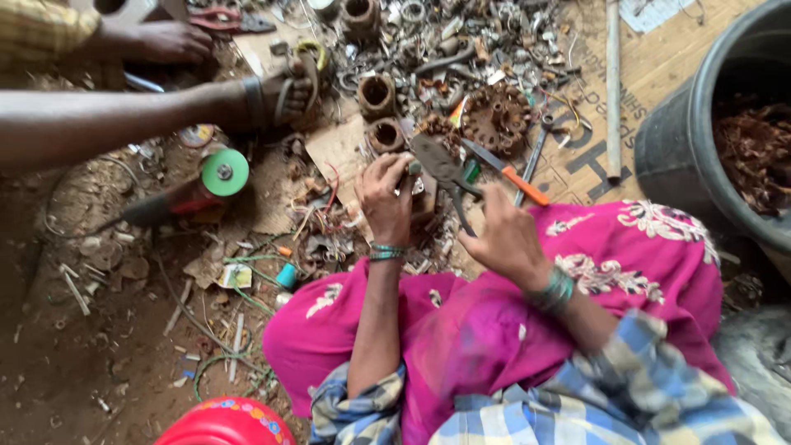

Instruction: The person sits on the ground and uses pliers and a hammer to remove copper windings and metal parts from a motor stator. They repeatedly strike the component and pull out wires, placing the extracted copper into a nearby bucket.

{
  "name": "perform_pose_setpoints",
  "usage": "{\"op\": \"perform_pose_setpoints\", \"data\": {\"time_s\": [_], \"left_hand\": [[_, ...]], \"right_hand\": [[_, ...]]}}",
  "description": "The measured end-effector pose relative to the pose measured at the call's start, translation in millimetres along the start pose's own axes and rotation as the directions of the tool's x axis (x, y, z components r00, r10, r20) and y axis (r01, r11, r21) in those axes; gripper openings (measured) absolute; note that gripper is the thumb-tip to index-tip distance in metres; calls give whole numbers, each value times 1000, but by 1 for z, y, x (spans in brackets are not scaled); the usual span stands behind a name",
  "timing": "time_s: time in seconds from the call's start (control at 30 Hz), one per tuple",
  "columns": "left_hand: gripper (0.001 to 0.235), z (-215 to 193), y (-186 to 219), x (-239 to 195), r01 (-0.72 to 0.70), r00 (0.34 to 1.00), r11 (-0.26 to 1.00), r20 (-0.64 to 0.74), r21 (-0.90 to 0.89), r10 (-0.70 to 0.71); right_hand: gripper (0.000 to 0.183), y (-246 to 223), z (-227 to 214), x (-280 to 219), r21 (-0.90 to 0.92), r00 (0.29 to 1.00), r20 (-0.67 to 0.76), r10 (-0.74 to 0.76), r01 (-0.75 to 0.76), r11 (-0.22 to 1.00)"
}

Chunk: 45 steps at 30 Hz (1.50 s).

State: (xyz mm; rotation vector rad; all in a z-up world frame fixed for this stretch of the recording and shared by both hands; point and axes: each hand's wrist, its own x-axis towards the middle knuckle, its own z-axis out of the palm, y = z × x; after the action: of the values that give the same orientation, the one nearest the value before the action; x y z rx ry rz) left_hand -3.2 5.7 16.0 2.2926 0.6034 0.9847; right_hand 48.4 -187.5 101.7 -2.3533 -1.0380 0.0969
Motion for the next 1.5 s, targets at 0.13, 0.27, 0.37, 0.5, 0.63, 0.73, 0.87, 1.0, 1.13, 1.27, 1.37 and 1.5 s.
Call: {"op": "perform_pose_setpoints", "data": {"time_s": [0.13,0.27,0.37,0.5,0.63,0.73,0.87,1.0,1.13,1.27,1.37,1.5], "left_hand": [[27,-5,-4,-20,246,969,927,62,-282,-238],[24,-2,-3,-2,153,974,809,-51,-568,-220],[26,-7,-11,-4,130,969,916,-146,-380,-198],[27,1,-24,-5,271,941,948,-164,-164,-297],[28,4,-35,3,319,892,918,-253,-236,-375],[22,-1,-50,6,469,812,795,-167,-384,-560],[14,11,-74,9,745,668,659,127,-103,-734],[43,30,-86,3,457,843,865,211,206,-495],[98,37,-83,2,184,841,940,449,287,-301],[125,32,-81,-1,162,730,941,606,296,-316],[129,32,-75,-4,29,825,946,527,322,-205],[115,36,-58,-15,106,808,906,495,411,-319]], "right_hand": [[62,13,-7,-37,228,989,-126,82,-52,972],[62,8,-31,-26,253,970,-241,20,42,967],[59,0,-30,-25,265,971,-235,41,23,964],[59,10,-13,-31,262,980,-195,41,12,965],[56,39,29,-30,248,995,-90,47,-24,969],[52,64,68,-38,212,996,-20,91,-84,974],[50,103,105,-55,105,758,413,505,-591,800],[59,136,125,-56,107,718,419,556,-647,755],[62,154,139,-51,174,758,342,555,-631,756],[63,157,148,-56,139,754,366,545,-624,769],[62,154,148,-54,107,748,385,540,-618,779],[63,147,141,-51,78,730,410,547,-626,776]]}}
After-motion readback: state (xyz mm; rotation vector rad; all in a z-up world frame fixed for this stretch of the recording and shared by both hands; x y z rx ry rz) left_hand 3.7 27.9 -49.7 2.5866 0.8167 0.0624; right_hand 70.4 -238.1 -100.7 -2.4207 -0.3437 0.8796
